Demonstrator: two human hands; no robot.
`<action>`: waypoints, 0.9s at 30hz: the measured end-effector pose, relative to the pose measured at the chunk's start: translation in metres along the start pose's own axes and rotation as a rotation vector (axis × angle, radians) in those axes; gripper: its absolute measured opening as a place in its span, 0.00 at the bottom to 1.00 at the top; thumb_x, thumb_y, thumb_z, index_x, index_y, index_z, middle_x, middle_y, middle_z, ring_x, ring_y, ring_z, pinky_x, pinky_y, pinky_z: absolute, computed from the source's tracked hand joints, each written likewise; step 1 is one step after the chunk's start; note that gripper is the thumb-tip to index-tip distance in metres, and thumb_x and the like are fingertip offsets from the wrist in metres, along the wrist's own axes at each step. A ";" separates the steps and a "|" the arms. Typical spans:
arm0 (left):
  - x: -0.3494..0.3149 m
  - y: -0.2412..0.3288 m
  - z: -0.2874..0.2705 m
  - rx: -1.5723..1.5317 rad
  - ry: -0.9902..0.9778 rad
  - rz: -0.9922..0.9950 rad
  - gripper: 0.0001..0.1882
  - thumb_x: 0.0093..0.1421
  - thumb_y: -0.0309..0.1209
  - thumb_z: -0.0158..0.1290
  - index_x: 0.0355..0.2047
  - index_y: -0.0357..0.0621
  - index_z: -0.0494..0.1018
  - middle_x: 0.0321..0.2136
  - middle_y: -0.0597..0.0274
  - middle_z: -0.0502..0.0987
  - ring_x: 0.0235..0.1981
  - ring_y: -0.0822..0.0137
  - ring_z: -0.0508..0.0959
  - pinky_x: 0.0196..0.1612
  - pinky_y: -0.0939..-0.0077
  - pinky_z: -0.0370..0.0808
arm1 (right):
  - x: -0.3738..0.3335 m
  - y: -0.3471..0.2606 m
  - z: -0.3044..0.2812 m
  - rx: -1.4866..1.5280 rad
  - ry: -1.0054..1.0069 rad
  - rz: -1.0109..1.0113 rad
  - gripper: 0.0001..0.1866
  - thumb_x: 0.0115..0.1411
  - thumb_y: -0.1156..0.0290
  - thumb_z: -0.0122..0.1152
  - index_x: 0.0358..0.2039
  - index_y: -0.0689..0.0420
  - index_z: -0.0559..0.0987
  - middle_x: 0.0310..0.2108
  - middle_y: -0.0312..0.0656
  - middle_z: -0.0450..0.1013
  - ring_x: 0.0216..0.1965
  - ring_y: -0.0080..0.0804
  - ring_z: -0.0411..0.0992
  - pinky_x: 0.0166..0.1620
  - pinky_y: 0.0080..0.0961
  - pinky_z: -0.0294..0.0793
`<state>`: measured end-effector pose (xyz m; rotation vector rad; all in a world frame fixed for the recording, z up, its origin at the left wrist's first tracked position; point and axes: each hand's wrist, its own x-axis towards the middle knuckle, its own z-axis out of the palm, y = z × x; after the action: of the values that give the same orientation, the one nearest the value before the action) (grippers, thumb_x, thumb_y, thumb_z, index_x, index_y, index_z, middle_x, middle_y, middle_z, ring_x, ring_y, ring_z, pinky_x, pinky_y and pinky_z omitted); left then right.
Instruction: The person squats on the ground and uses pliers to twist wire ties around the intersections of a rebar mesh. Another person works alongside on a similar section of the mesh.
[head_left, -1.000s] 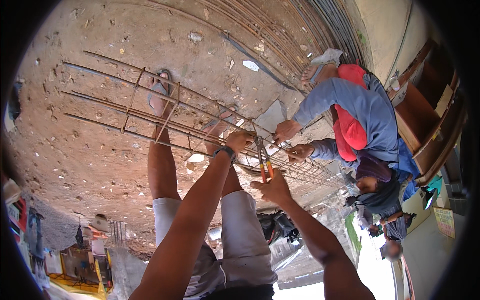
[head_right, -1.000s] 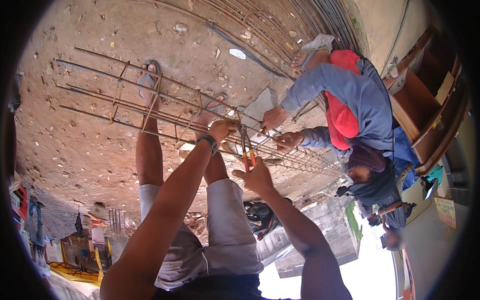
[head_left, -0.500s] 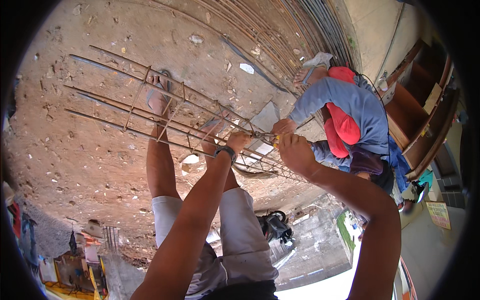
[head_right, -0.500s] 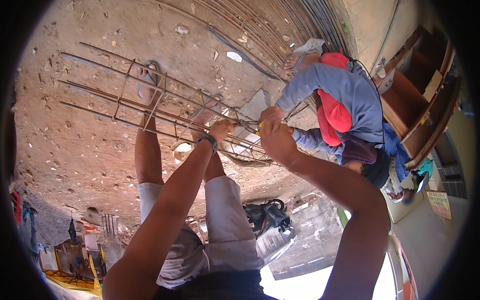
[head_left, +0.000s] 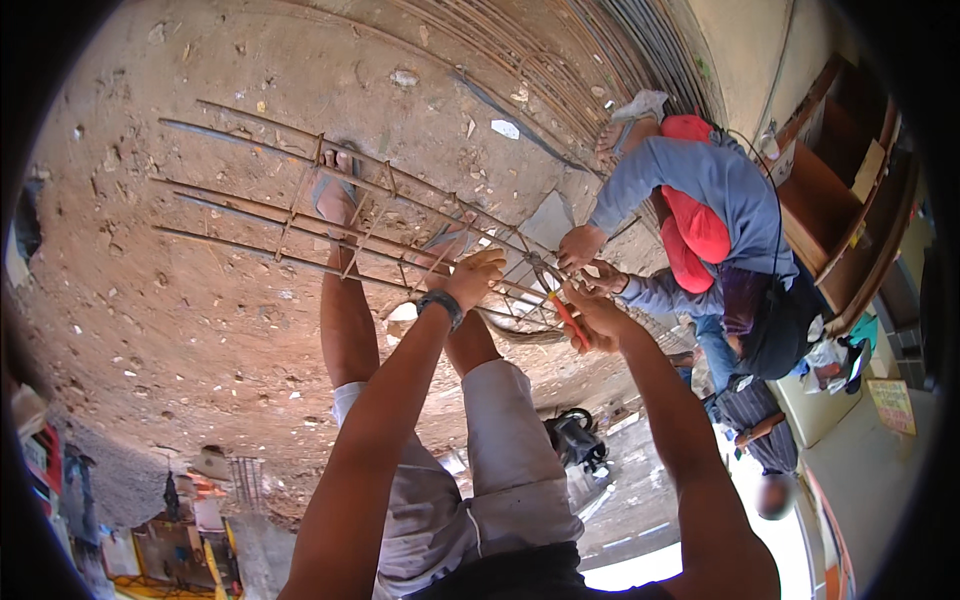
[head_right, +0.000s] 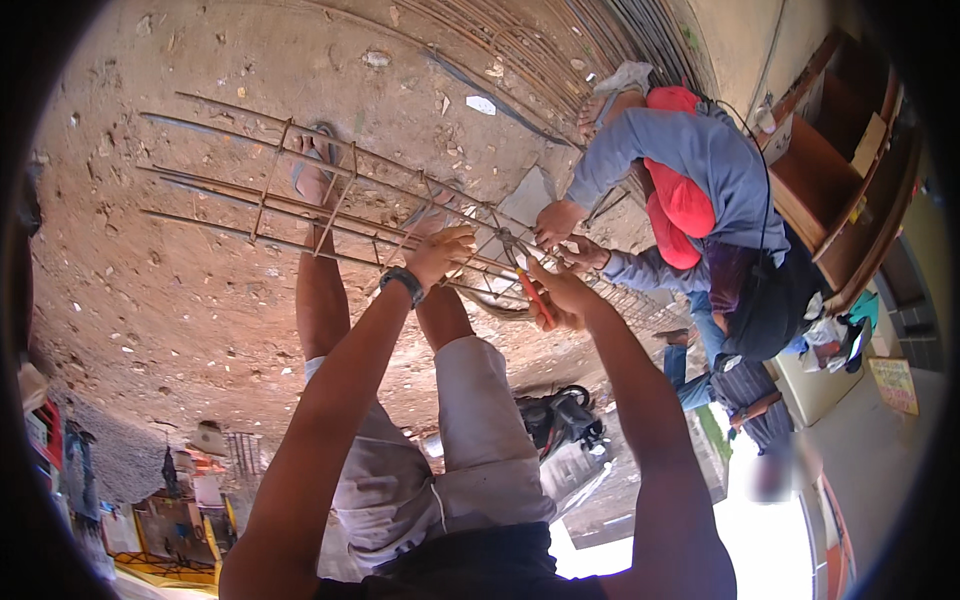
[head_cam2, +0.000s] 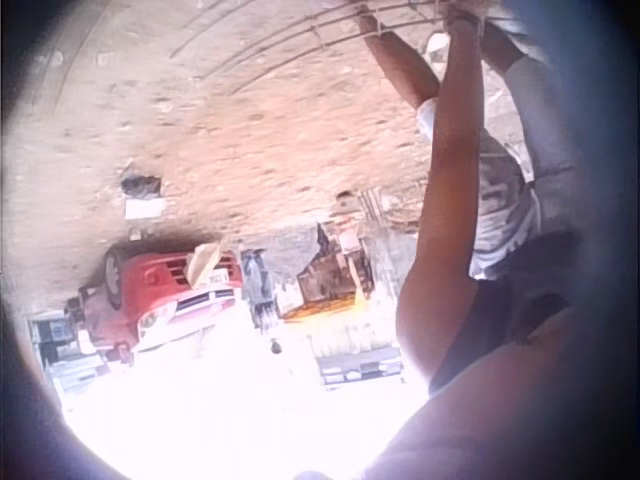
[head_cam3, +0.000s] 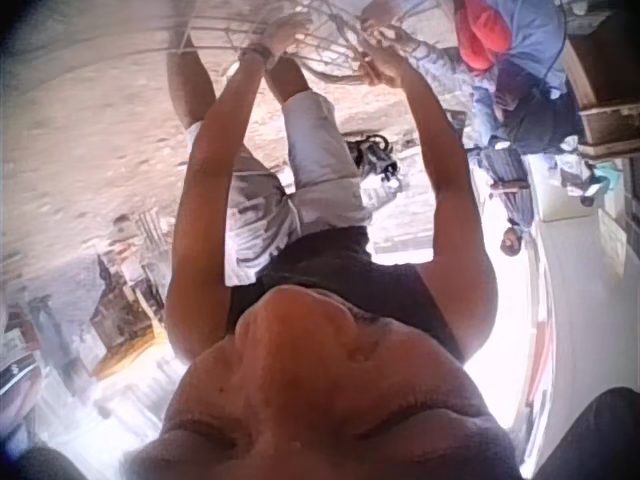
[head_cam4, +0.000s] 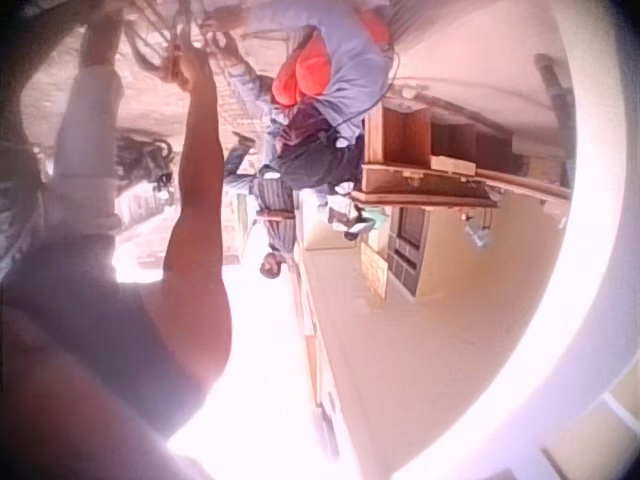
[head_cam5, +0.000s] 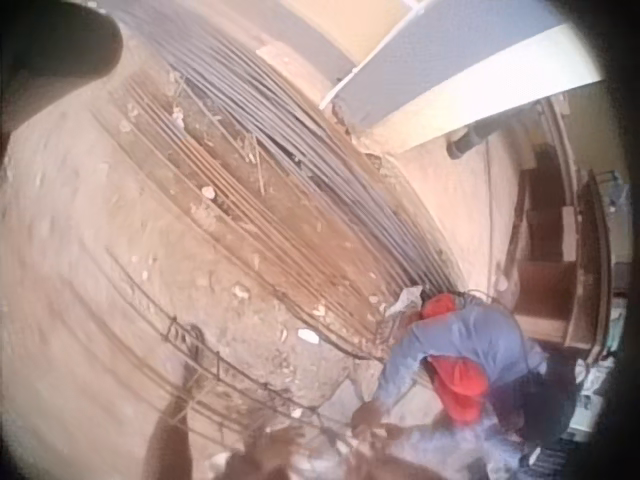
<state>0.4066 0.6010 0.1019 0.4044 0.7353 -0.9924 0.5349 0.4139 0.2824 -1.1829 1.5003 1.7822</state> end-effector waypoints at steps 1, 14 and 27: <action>-0.009 0.010 -0.009 -0.021 -0.020 -0.054 0.25 0.63 0.29 0.51 0.61 0.44 0.67 0.52 0.64 0.76 0.49 0.73 0.76 0.45 0.80 0.73 | -0.002 -0.012 0.001 -0.406 0.142 0.022 0.32 0.62 0.42 0.59 0.44 0.64 0.72 0.28 0.41 0.75 0.18 0.31 0.74 0.22 0.27 0.74; -0.133 0.149 -0.080 0.223 0.106 0.056 0.22 0.66 0.32 0.50 0.61 0.46 0.68 0.48 0.63 0.79 0.44 0.72 0.79 0.41 0.80 0.74 | 0.004 -0.061 0.018 -2.219 0.770 -0.458 0.20 0.62 0.56 0.52 0.45 0.60 0.76 0.28 0.43 0.72 0.34 0.38 0.72 0.29 0.39 0.74; -0.252 0.142 -0.186 0.433 0.671 -0.057 0.19 0.64 0.34 0.51 0.54 0.42 0.73 0.38 0.60 0.81 0.32 0.72 0.78 0.33 0.80 0.74 | 0.029 0.048 0.003 0.461 -0.313 0.067 0.32 0.54 0.36 0.65 0.34 0.56 0.72 0.15 0.24 0.60 0.10 0.11 0.56 0.12 0.10 0.49</action>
<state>0.3746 0.9400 0.1515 1.1331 1.1350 -1.0758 0.4807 0.4010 0.2817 -0.6048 1.6495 1.4641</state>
